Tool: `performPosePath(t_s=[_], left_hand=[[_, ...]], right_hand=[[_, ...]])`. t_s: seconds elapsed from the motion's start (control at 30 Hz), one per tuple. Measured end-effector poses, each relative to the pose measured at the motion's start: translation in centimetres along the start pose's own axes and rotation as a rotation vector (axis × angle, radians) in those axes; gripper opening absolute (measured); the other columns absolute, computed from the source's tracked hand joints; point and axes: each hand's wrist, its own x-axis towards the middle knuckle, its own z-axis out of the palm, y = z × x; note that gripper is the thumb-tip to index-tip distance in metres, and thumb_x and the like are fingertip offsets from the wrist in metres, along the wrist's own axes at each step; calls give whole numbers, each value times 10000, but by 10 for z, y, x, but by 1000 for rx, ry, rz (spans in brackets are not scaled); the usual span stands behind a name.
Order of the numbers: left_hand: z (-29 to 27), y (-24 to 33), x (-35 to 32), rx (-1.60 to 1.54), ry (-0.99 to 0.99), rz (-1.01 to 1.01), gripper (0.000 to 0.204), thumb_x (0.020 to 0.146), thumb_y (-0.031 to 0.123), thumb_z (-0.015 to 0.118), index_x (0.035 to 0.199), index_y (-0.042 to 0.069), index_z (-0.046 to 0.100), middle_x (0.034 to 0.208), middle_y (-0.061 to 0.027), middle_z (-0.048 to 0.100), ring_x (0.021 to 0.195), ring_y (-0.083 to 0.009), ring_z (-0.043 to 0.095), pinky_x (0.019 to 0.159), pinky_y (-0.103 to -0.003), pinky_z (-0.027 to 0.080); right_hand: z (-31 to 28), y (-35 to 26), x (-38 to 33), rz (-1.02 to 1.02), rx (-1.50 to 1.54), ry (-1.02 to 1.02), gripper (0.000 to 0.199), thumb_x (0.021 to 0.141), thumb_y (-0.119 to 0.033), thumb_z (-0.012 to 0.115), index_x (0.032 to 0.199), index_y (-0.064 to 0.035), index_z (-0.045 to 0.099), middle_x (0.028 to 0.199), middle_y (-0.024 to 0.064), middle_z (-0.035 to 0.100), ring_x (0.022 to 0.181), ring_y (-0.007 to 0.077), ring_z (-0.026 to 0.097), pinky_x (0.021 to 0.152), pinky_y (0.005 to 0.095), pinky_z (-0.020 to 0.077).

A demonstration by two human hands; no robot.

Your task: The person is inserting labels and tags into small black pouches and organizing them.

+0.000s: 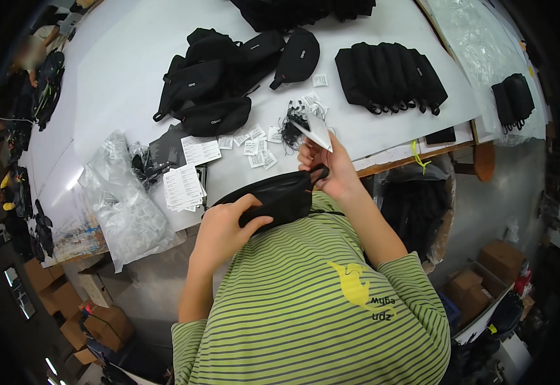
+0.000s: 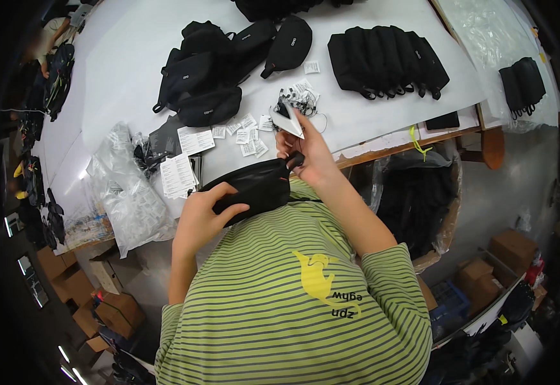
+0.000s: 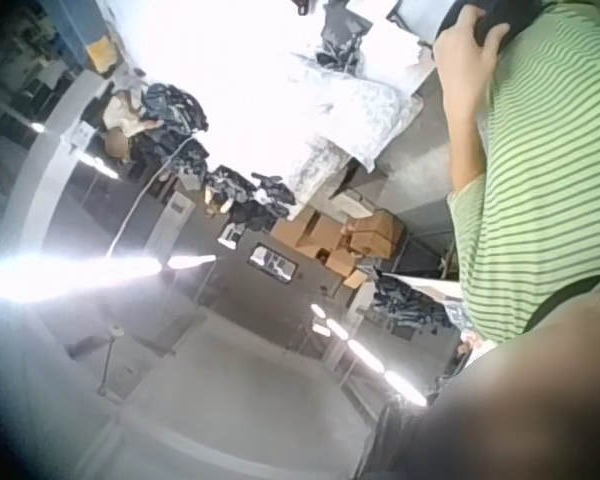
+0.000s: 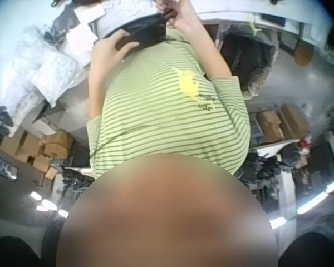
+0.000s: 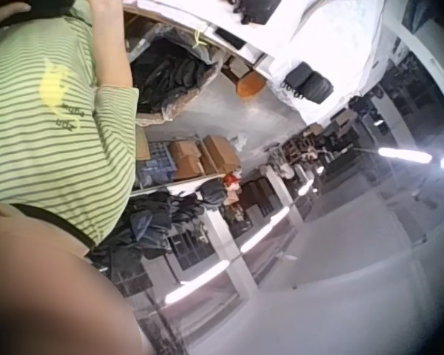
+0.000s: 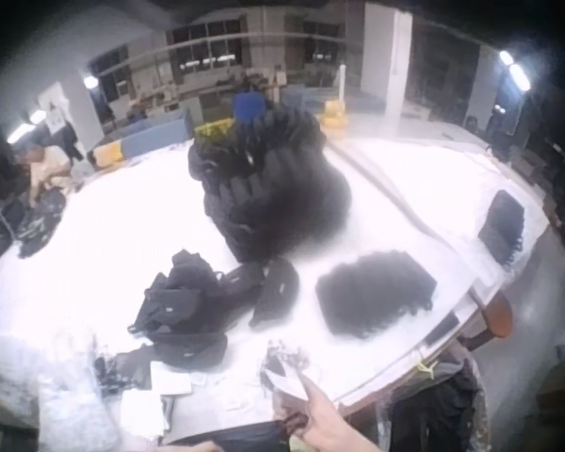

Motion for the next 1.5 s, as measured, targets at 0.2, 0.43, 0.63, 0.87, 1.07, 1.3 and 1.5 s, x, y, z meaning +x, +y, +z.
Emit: performPosePath(t_s=[0.2,0.43,0.63,0.87,1.07,1.3,1.5], left_hand=[[5,3,0,22,12,44,293,764,311,695,889,67,593,669,-110,612,611,-275,592,578,-349,453],[5,8,3,49,15,72,264,755,275,704,866,57,603,692,-98,614,648,-262,594,589,-350,455],[8,2,19,130,136,286,227,670,159,741,815,32,621,1179,-94,541,988,-272,553,795,-350,469],[19,-7,37,234,230,597,241,648,168,751,821,65,618,994,-72,588,988,-235,531,934,-402,379],[16,-38,69,-220,-40,439,144,757,159,693,813,41,634,790,-45,602,836,-191,555,842,-306,394],[69,-164,145,186,571,-64,348,735,131,705,991,-6,514,986,-162,531,912,-322,547,795,-372,449],[69,-178,149,206,584,-66,288,703,46,663,944,-4,513,932,-171,532,906,-375,533,777,-404,440]], right_hand=[[-10,7,5,22,90,104,363,888,-415,520,783,-67,518,568,-8,349,478,114,316,492,236,302],[-3,0,6,-221,-103,409,247,845,-338,640,838,-97,585,570,-67,383,453,52,269,409,210,199],[29,-29,-38,-652,-1569,83,363,773,-341,707,656,-24,575,490,15,438,433,92,349,436,274,288],[26,-18,-40,-377,-2109,-347,357,798,-414,636,771,-61,681,557,105,566,504,274,522,494,331,389],[23,-20,-51,-269,-1988,-373,338,741,-390,691,706,-56,655,531,89,544,522,260,539,520,342,413],[19,-24,-55,-313,-2068,-254,308,736,-367,696,705,-63,660,552,86,566,534,265,547,519,335,416],[-4,-27,-58,-674,-2040,-180,279,740,-351,685,701,-76,666,567,71,581,543,260,559,516,351,429]])
